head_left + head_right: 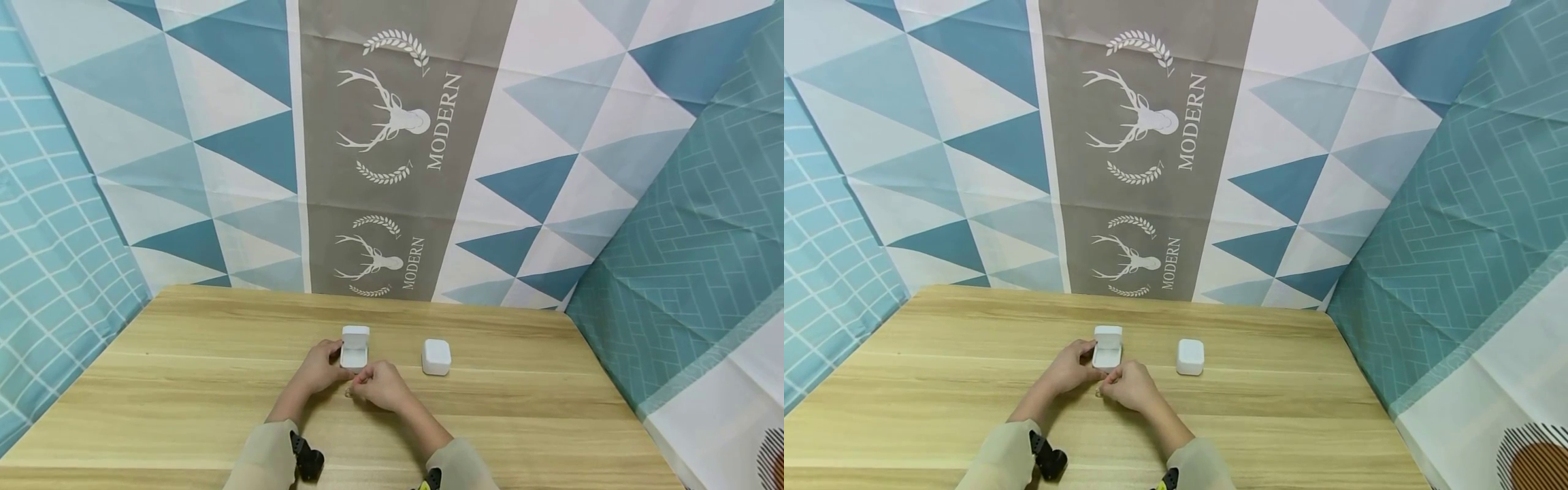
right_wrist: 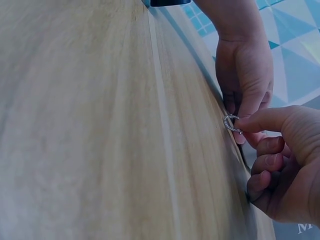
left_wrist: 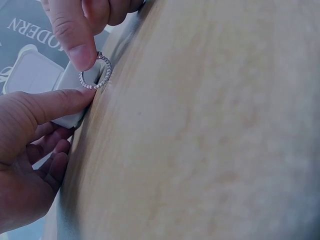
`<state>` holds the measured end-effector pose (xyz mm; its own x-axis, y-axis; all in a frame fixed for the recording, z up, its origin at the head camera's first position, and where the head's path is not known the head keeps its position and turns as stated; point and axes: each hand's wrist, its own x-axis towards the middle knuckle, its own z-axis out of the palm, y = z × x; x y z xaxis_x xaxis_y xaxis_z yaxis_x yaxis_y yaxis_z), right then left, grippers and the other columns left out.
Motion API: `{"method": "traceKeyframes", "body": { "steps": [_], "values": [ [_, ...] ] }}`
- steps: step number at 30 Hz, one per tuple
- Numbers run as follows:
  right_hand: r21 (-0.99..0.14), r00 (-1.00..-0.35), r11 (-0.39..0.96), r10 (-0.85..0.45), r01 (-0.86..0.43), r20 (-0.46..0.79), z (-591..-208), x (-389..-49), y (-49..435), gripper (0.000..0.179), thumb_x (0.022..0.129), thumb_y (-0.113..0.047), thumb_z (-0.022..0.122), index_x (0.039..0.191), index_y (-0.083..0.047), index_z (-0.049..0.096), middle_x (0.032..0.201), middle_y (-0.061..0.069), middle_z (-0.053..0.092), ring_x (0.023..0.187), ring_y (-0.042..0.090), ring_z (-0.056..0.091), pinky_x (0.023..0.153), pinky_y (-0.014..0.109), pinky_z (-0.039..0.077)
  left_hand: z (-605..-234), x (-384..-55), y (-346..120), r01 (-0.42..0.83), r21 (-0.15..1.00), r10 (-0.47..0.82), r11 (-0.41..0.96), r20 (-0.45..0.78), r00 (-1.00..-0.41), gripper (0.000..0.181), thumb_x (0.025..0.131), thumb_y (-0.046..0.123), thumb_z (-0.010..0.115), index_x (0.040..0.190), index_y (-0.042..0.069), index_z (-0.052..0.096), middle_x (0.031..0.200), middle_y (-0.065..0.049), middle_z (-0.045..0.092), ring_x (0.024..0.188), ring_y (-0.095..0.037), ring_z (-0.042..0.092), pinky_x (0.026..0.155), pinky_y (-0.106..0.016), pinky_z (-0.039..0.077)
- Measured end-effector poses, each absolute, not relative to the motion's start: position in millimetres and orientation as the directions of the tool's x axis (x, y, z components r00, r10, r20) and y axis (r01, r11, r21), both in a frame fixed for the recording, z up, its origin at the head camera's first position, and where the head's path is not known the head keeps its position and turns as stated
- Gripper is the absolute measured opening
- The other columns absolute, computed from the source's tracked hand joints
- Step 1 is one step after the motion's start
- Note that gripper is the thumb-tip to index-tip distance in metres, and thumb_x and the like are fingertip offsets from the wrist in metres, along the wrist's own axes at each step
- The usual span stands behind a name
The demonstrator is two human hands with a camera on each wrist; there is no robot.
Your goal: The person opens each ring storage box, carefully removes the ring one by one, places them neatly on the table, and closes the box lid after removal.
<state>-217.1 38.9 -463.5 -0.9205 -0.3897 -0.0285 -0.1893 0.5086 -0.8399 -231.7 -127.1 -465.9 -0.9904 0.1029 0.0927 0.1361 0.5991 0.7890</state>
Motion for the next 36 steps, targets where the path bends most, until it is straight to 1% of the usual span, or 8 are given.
{"method": "traceKeyframes", "body": {
  "steps": [8,17,29,32,36],
  "values": [
    [-0.824,-0.926,0.529,-0.376,-0.203,-0.013,-463.0,-216.6,36.3,0.009,0.077,-0.011,0.071,0.070,-0.007,0.070,0.054,-0.009,0.052,0.048,0.003,0.042,0.043,0.015,0.031,-465.2,-230.9,-127.0,0.130,0.790,0.101,0.599,0.086,-0.991,0.070,0.067,0.009,0.082,0.128,-0.009,0.052,0.116,-0.019,0.059,0.115,-0.036,0.053,0.102,-0.050,0.040],
    [-0.801,-0.932,0.561,-0.362,-0.208,-0.010,-465.0,-217.7,34.5,0.009,0.074,-0.013,0.071,0.067,-0.008,0.069,0.056,-0.009,0.054,0.052,0.004,0.045,0.045,0.016,0.033,-464.2,-231.7,-126.8,0.123,0.787,0.103,0.605,0.075,-0.992,0.070,0.068,0.012,0.082,0.128,-0.007,0.052,0.116,-0.019,0.059,0.115,-0.035,0.053,0.101,-0.049,0.041],
    [-0.757,-0.933,0.619,-0.357,-0.212,-0.031,-461.4,-213.9,32.7,0.012,0.075,-0.015,0.072,0.065,-0.011,0.068,0.053,-0.010,0.052,0.048,0.004,0.044,0.044,0.017,0.034,-464.9,-233.0,-128.1,0.144,0.777,0.114,0.613,0.093,-0.989,0.069,0.067,0.011,0.082,0.127,-0.008,0.053,0.114,-0.019,0.060,0.113,-0.035,0.054,0.100,-0.050,0.041],
    [-0.732,-0.934,0.641,-0.357,-0.230,-0.019,-461.2,-213.0,32.4,0.012,0.075,-0.016,0.071,0.064,-0.012,0.068,0.055,-0.011,0.054,0.050,0.004,0.044,0.045,0.018,0.035,-466.0,-233.7,-128.4,0.151,0.776,0.112,0.613,0.103,-0.988,0.068,0.066,0.010,0.082,0.126,-0.008,0.054,0.112,-0.020,0.060,0.111,-0.035,0.054,0.100,-0.049,0.042],
    [-0.689,-0.935,0.674,-0.354,-0.266,0.014,-462.3,-212.0,31.7,0.011,0.074,-0.017,0.071,0.064,-0.014,0.069,0.063,-0.011,0.058,0.055,0.002,0.045,0.049,0.019,0.037,-466.9,-234.7,-128.4,0.151,0.777,0.108,0.611,0.107,-0.988,0.068,0.066,0.010,0.082,0.126,-0.007,0.054,0.111,-0.019,0.060,0.110,-0.034,0.055,0.099,-0.049,0.042]
  ]
}}
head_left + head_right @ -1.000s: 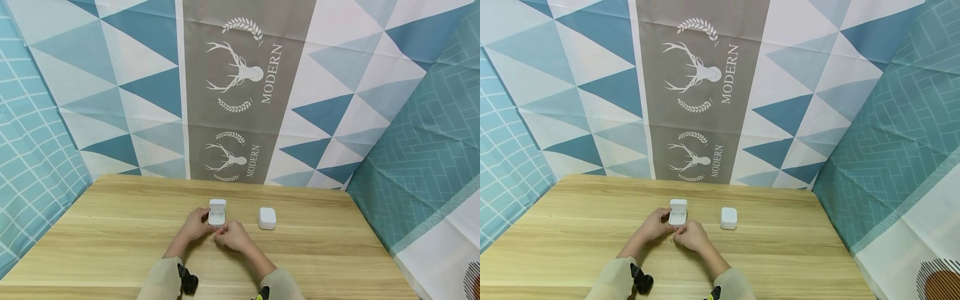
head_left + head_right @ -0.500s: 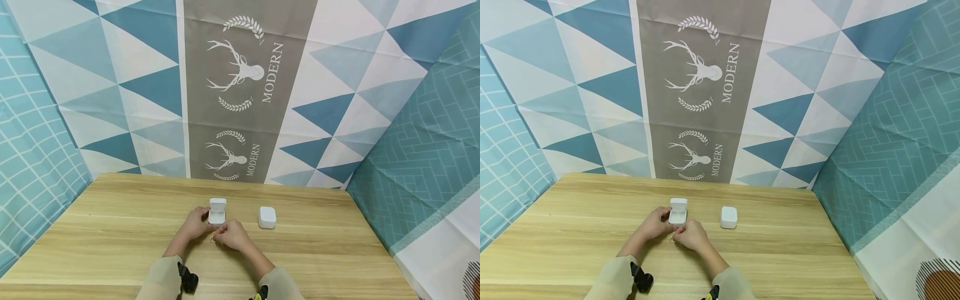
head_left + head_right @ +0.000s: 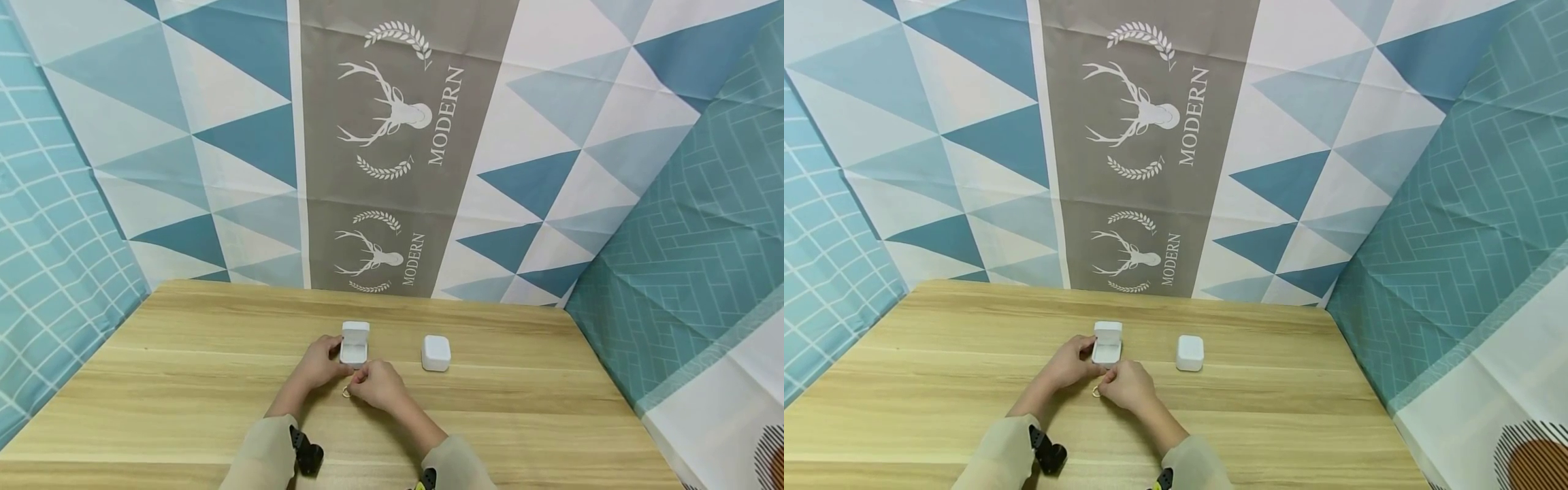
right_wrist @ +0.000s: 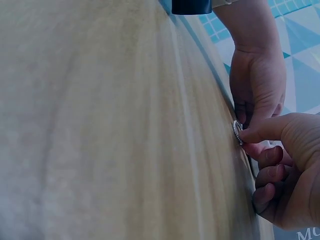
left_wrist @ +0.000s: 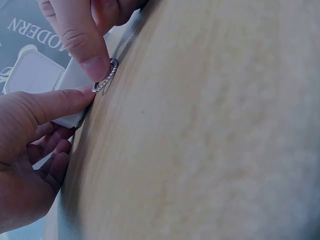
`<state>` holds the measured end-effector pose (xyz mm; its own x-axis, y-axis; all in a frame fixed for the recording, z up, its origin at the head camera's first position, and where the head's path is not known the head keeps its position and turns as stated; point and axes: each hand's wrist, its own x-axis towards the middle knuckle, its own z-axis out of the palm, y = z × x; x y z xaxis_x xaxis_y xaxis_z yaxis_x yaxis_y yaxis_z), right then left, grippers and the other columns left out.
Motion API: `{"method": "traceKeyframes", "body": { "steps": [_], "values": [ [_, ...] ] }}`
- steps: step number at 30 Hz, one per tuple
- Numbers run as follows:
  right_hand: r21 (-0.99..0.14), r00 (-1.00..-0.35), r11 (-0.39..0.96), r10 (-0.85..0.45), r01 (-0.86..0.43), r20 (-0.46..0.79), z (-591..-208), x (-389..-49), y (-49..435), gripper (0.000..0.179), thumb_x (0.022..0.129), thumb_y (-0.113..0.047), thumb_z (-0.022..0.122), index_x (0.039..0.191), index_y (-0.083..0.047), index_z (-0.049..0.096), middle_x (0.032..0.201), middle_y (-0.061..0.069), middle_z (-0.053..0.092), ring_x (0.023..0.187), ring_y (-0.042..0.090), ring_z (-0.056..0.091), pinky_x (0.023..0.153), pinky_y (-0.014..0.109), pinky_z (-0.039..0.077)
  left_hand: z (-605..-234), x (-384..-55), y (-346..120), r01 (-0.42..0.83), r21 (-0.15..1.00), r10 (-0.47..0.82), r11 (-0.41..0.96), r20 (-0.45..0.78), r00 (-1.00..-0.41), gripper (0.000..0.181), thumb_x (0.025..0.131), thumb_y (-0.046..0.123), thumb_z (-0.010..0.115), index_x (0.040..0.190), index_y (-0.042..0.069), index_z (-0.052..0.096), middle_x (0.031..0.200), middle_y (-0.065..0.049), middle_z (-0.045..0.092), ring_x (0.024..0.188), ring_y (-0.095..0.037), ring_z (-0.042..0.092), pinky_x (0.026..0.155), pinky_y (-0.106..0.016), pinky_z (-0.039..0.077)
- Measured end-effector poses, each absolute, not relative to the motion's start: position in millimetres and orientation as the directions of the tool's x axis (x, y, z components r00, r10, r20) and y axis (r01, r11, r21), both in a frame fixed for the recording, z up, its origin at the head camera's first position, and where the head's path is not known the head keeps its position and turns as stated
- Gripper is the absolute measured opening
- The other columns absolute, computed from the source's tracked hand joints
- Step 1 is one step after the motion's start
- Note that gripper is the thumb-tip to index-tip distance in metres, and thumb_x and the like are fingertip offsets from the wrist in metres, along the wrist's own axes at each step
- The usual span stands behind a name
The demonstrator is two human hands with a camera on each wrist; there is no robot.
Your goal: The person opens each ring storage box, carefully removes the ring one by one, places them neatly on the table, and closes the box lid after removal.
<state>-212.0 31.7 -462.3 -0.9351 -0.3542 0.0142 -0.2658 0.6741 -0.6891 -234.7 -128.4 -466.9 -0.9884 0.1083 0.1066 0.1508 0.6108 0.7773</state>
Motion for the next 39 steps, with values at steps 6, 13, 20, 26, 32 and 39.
{"method": "traceKeyframes", "body": {
  "steps": [6,13,20,26,32,39],
  "values": [
    [-0.656,-0.939,0.699,-0.342,-0.283,0.041,-462.8,-211.0,31.2,0.012,0.074,-0.020,0.072,0.063,-0.016,0.069,0.070,-0.011,0.059,0.058,0.001,0.044,0.051,0.018,0.037,-466.1,-234.6,-128.8,0.136,0.785,0.106,0.605,0.090,-0.990,0.070,0.066,0.011,0.082,0.127,-0.007,0.053,0.113,-0.018,0.060,0.113,-0.034,0.054,0.100,-0.049,0.041],
    [-0.654,-0.946,0.709,-0.324,-0.265,0.031,-464.6,-210.5,31.3,0.017,0.074,-0.024,0.075,0.062,-0.016,0.066,0.069,-0.012,0.057,0.057,0.002,0.044,0.050,0.019,0.036,-467.0,-234.7,-129.8,0.140,0.781,0.106,0.608,0.095,-0.990,0.069,0.067,0.010,0.082,0.127,-0.007,0.053,0.112,-0.018,0.060,0.112,-0.033,0.054,0.100,-0.049,0.041],
    [-0.678,-0.948,0.690,-0.317,-0.255,0.033,-463.9,-210.4,32.4,0.017,0.074,-0.026,0.076,0.064,-0.016,0.068,0.068,-0.011,0.060,0.056,0.002,0.045,0.049,0.019,0.037,-467.4,-235.5,-128.9,0.135,0.784,0.108,0.605,0.088,-0.990,0.069,0.067,0.010,0.081,0.128,-0.007,0.053,0.113,-0.018,0.060,0.112,-0.033,0.054,0.100,-0.049,0.041],
    [-0.707,-0.944,0.656,-0.325,-0.262,0.048,-464.5,-211.6,35.6,0.015,0.076,-0.027,0.073,0.069,-0.014,0.070,0.069,-0.009,0.063,0.055,0.001,0.045,0.048,0.018,0.038,-468.5,-235.7,-129.0,0.141,0.778,0.109,0.612,0.094,-0.990,0.070,0.067,0.011,0.082,0.128,-0.007,0.053,0.113,-0.018,0.060,0.112,-0.034,0.054,0.100,-0.049,0.042],
    [-0.776,-0.943,0.575,-0.325,-0.258,0.073,-464.6,-214.5,39.6,0.017,0.079,-0.025,0.071,0.071,-0.010,0.071,0.058,-0.008,0.059,0.049,0.001,0.044,0.044,0.016,0.036,-468.8,-235.7,-129.7,0.162,0.770,0.114,0.617,0.115,-0.987,0.070,0.065,0.011,0.082,0.126,-0.008,0.053,0.111,-0.019,0.060,0.110,-0.034,0.055,0.099,-0.049,0.042],
    [-0.843,-0.962,0.506,-0.271,-0.180,0.043,-462.0,-219.6,43.6,0.022,0.083,-0.027,0.067,0.081,-0.006,0.071,0.057,0.000,0.059,0.044,0.004,0.046,0.041,0.018,0.038,-468.2,-235.9,-129.5,0.152,0.768,0.111,0.622,0.106,-0.988,0.073,0.065,0.015,0.083,0.127,-0.008,0.052,0.112,-0.019,0.060,0.111,-0.036,0.054,0.100,-0.050,0.041]
  ]
}}
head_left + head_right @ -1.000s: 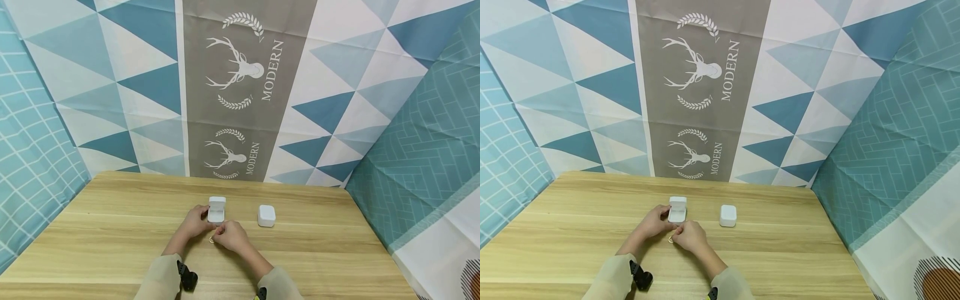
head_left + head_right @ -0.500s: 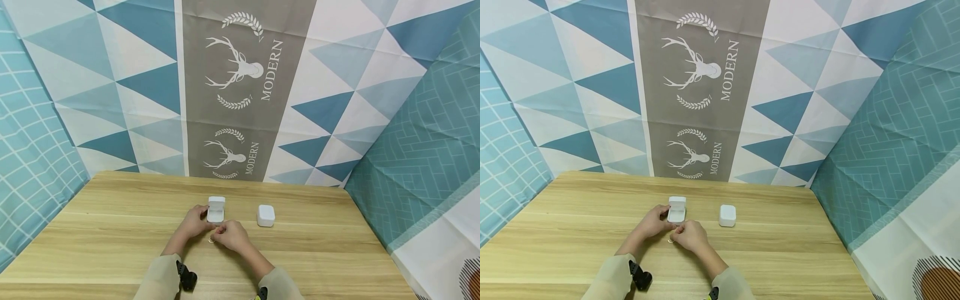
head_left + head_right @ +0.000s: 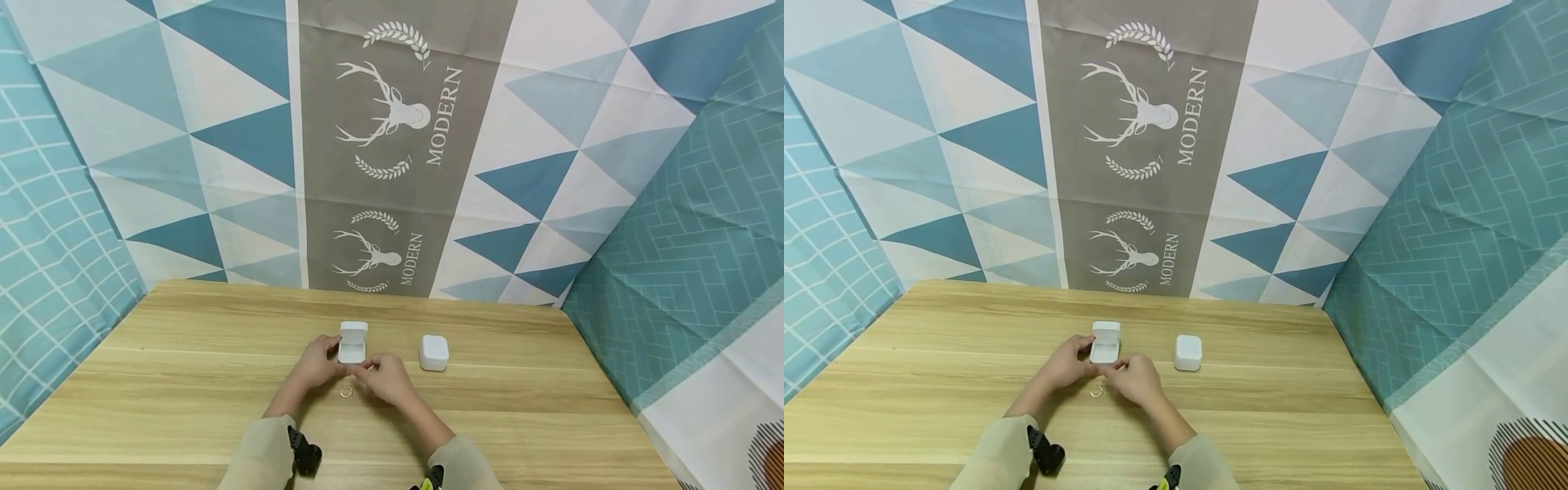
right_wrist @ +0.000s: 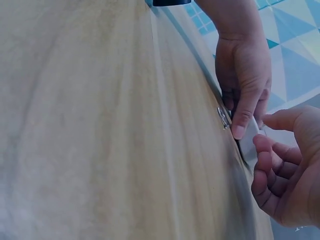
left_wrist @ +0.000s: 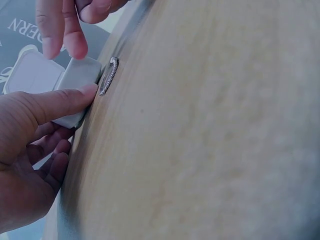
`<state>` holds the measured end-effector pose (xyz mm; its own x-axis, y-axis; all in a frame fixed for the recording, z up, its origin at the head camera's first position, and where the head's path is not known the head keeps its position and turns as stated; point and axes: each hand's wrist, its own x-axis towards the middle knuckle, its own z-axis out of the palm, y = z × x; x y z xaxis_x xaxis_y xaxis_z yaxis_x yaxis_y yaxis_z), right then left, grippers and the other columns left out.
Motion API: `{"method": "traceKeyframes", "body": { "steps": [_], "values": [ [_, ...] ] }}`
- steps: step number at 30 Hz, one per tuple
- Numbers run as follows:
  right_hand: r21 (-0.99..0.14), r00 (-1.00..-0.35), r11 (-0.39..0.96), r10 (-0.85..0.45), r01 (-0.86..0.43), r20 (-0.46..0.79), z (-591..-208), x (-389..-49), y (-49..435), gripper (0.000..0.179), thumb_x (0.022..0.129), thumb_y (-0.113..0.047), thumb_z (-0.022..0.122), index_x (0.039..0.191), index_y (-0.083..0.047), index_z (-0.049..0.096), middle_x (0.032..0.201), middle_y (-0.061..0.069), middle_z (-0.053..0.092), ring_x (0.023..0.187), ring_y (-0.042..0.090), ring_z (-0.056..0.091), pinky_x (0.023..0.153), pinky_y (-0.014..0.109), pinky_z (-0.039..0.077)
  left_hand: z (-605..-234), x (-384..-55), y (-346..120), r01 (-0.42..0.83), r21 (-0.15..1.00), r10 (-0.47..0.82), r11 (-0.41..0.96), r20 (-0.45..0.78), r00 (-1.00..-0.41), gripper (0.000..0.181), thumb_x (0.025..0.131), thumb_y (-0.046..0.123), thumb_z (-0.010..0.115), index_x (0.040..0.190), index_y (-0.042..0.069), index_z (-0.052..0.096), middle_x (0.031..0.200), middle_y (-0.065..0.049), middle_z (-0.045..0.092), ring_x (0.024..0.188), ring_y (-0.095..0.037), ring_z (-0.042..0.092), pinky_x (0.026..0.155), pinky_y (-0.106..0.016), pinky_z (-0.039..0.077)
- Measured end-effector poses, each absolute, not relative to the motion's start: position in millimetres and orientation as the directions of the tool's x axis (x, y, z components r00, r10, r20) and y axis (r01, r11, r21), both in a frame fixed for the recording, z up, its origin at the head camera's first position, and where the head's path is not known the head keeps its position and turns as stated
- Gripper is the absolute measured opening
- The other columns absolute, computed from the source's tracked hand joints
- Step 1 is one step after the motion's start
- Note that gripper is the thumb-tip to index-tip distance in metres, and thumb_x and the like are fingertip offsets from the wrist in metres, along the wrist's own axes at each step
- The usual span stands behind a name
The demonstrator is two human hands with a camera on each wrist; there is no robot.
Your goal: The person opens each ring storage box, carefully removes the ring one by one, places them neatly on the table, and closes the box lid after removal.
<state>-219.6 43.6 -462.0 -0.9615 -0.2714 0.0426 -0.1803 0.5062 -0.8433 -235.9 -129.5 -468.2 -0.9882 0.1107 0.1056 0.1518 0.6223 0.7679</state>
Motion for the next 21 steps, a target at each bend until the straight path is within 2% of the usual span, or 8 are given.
{"method": "traceKeyframes", "body": {
  "steps": [3,12,17,21],
  "values": [
    [-0.863,-0.966,0.481,-0.257,-0.156,0.031,-461.1,-220.4,45.2,0.023,0.084,-0.028,0.066,0.084,-0.005,0.069,0.060,0.005,0.062,0.043,0.006,0.047,0.041,0.020,0.040,-467.7,-235.4,-129.4,0.135,0.781,0.102,0.610,0.091,-0.991,0.072,0.066,0.013,0.083,0.128,-0.008,0.052,0.114,-0.020,0.059,0.113,-0.037,0.054,0.101,-0.050,0.041],
    [-0.895,-0.983,0.429,-0.175,-0.123,0.051,-457.6,-223.6,47.3,0.026,0.085,-0.030,0.066,0.089,-0.004,0.068,0.067,0.006,0.061,0.050,0.010,0.053,0.043,0.021,0.043,-468.1,-235.6,-129.6,0.133,0.783,0.105,0.608,0.087,-0.991,0.072,0.066,0.011,0.081,0.128,-0.009,0.051,0.114,-0.020,0.059,0.113,-0.037,0.053,0.101,-0.051,0.040],
    [-0.903,-0.992,0.417,-0.105,-0.103,0.065,-455.9,-226.6,48.0,0.028,0.085,-0.032,0.065,0.093,-0.005,0.067,0.075,0.003,0.062,0.059,0.010,0.054,0.051,0.021,0.045,-468.3,-235.3,-130.0,0.134,0.785,0.106,0.605,0.087,-0.991,0.072,0.066,0.012,0.082,0.128,-0.009,0.051,0.114,-0.021,0.059,0.113,-0.037,0.053,0.101,-0.051,0.040],
    [-0.914,-0.995,0.394,-0.066,-0.092,0.072,-455.0,-229.9,48.0,0.029,0.086,-0.031,0.065,0.096,-0.004,0.067,0.077,0.004,0.062,0.061,0.011,0.055,0.052,0.023,0.048,-468.7,-234.7,-130.0,0.141,0.784,0.109,0.605,0.094,-0.990,0.071,0.065,0.011,0.082,0.126,-0.010,0.052,0.113,-0.021,0.059,0.112,-0.037,0.054,0.101,-0.051,0.040]
  ]
}}
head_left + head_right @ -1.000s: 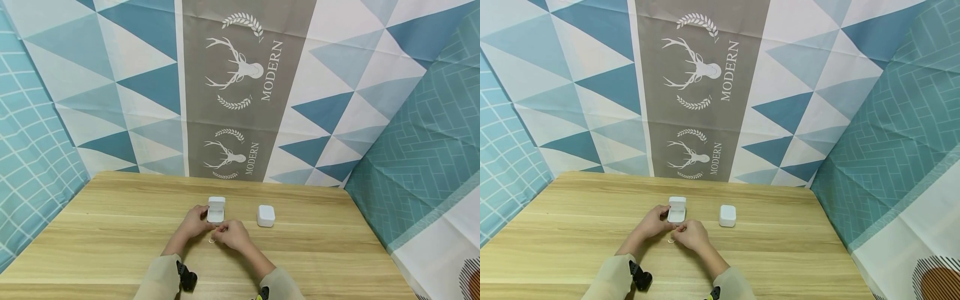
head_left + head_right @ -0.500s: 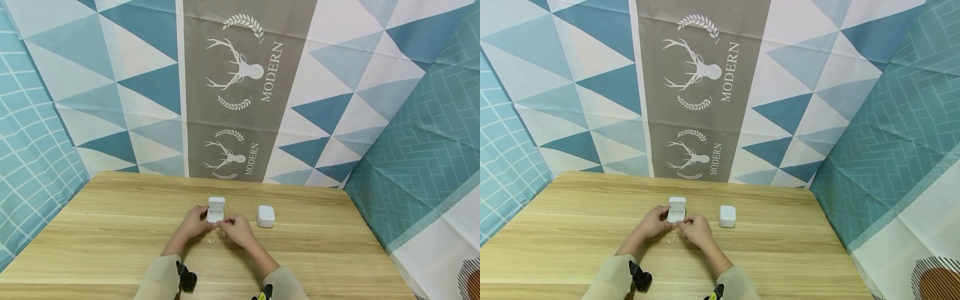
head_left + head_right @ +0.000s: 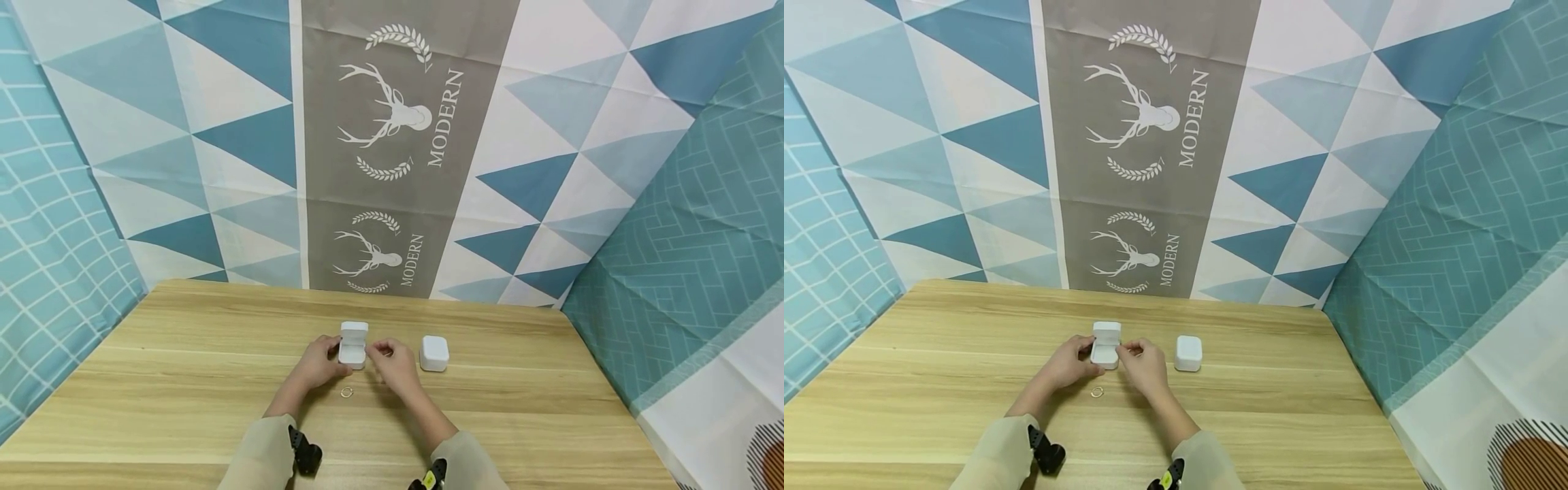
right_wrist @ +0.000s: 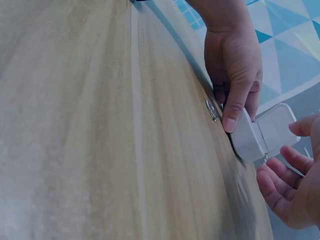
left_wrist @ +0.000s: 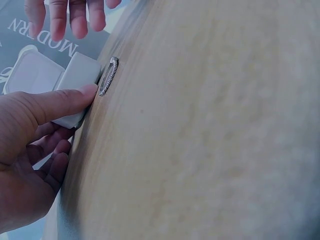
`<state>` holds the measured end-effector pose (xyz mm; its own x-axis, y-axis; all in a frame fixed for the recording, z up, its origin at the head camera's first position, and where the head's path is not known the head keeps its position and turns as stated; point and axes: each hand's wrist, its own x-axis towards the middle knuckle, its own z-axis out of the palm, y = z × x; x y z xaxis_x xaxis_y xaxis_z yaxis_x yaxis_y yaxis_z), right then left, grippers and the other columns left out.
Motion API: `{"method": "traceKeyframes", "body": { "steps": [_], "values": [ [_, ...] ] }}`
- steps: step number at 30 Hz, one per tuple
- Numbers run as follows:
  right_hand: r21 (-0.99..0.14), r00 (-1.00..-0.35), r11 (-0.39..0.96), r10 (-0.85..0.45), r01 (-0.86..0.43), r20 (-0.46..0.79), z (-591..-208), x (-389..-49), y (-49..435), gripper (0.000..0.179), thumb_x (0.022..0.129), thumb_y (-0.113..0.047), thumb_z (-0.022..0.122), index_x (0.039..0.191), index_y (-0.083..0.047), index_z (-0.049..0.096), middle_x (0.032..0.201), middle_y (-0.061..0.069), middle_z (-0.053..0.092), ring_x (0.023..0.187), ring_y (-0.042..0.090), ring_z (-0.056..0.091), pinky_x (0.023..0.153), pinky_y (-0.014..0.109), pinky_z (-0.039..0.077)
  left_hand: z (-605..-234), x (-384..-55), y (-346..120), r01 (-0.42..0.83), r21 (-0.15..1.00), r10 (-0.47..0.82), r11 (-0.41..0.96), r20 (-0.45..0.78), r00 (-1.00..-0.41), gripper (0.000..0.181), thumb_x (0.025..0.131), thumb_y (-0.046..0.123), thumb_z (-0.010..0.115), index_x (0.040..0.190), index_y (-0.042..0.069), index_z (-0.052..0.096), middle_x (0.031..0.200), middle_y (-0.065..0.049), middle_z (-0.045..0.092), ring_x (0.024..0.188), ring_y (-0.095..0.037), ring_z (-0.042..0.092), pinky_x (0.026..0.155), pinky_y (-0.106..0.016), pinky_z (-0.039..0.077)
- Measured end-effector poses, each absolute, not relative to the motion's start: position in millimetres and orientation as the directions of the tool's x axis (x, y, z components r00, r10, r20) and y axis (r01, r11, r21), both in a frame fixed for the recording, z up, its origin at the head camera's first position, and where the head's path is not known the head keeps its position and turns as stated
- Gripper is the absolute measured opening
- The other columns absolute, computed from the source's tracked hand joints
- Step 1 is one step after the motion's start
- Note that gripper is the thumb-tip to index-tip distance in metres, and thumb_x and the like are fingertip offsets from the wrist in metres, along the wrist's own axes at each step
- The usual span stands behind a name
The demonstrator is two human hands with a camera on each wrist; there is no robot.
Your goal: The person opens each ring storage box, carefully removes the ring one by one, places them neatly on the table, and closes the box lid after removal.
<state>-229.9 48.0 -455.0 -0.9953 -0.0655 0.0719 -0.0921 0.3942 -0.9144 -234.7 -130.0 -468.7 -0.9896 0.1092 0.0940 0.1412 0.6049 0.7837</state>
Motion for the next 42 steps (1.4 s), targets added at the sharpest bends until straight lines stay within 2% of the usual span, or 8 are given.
{"method": "traceKeyframes", "body": {
  "steps": [5,13,20,32,37,42],
  "values": [
    [-0.931,-0.996,0.354,-0.050,-0.084,0.071,-452.9,-232.3,47.9,0.031,0.086,-0.031,0.065,0.099,-0.003,0.066,0.079,0.005,0.062,0.064,0.014,0.058,0.050,0.027,0.052,-468.1,-234.8,-129.7,0.146,0.780,0.112,0.608,0.098,-0.989,0.071,0.065,0.010,0.082,0.126,-0.010,0.052,0.111,-0.020,0.060,0.111,-0.037,0.054,0.100,-0.051,0.040],
    [-0.958,-0.998,0.281,-0.039,-0.054,0.045,-449.0,-235.9,44.6,0.034,0.086,-0.034,0.064,0.102,-0.003,0.065,0.086,0.006,0.062,0.071,0.022,0.061,0.057,0.036,0.055,-466.4,-234.0,-129.1,0.133,0.783,0.107,0.607,0.085,-0.991,0.071,0.066,0.011,0.082,0.126,-0.010,0.052,0.111,-0.020,0.060,0.111,-0.036,0.054,0.101,-0.051,0.040],
    [-0.964,-0.999,0.264,-0.013,-0.042,0.040,-446.5,-239.7,41.9,0.035,0.086,-0.035,0.064,0.103,-0.004,0.065,0.089,0.008,0.062,0.077,0.029,0.063,0.061,0.038,0.056,-466.5,-234.2,-129.9,0.151,0.776,0.115,0.612,0.102,-0.988,0.071,0.065,0.012,0.083,0.125,-0.011,0.052,0.111,-0.020,0.060,0.110,-0.037,0.054,0.101,-0.051,0.040],
    [-0.978,-0.999,0.207,0.015,-0.038,0.042,-445.7,-244.5,36.3,0.036,0.085,-0.033,0.066,0.104,-0.002,0.064,0.085,0.005,0.062,0.073,0.028,0.063,0.061,0.038,0.055,-466.1,-234.4,-129.6,0.151,0.772,0.121,0.618,0.097,-0.988,0.067,0.065,0.010,0.082,0.124,-0.007,0.056,0.108,-0.018,0.061,0.107,-0.035,0.056,0.099,-0.051,0.041],
    [-0.976,-0.999,0.215,0.007,-0.030,0.032,-442.7,-245.1,35.2,0.038,0.084,-0.034,0.067,0.107,-0.004,0.064,0.089,0.007,0.064,0.079,0.031,0.063,0.061,0.040,0.055,-467.0,-235.7,-130.0,0.153,0.768,0.114,0.622,0.104,-0.988,0.068,0.064,0.011,0.082,0.124,-0.008,0.055,0.108,-0.018,0.061,0.107,-0.035,0.056,0.099,-0.051,0.041],
    [-0.973,-0.999,0.226,-0.016,-0.042,0.040,-440.9,-247.0,35.1,0.042,0.084,-0.036,0.067,0.110,-0.004,0.062,0.096,0.010,0.064,0.079,0.025,0.062,0.062,0.040,0.056,-467.6,-235.4,-129.9,0.152,0.768,0.115,0.622,0.103,-0.988,0.068,0.065,0.011,0.082,0.124,-0.008,0.055,0.109,-0.019,0.061,0.108,-0.035,0.056,0.099,-0.050,0.041]
  ]
}}
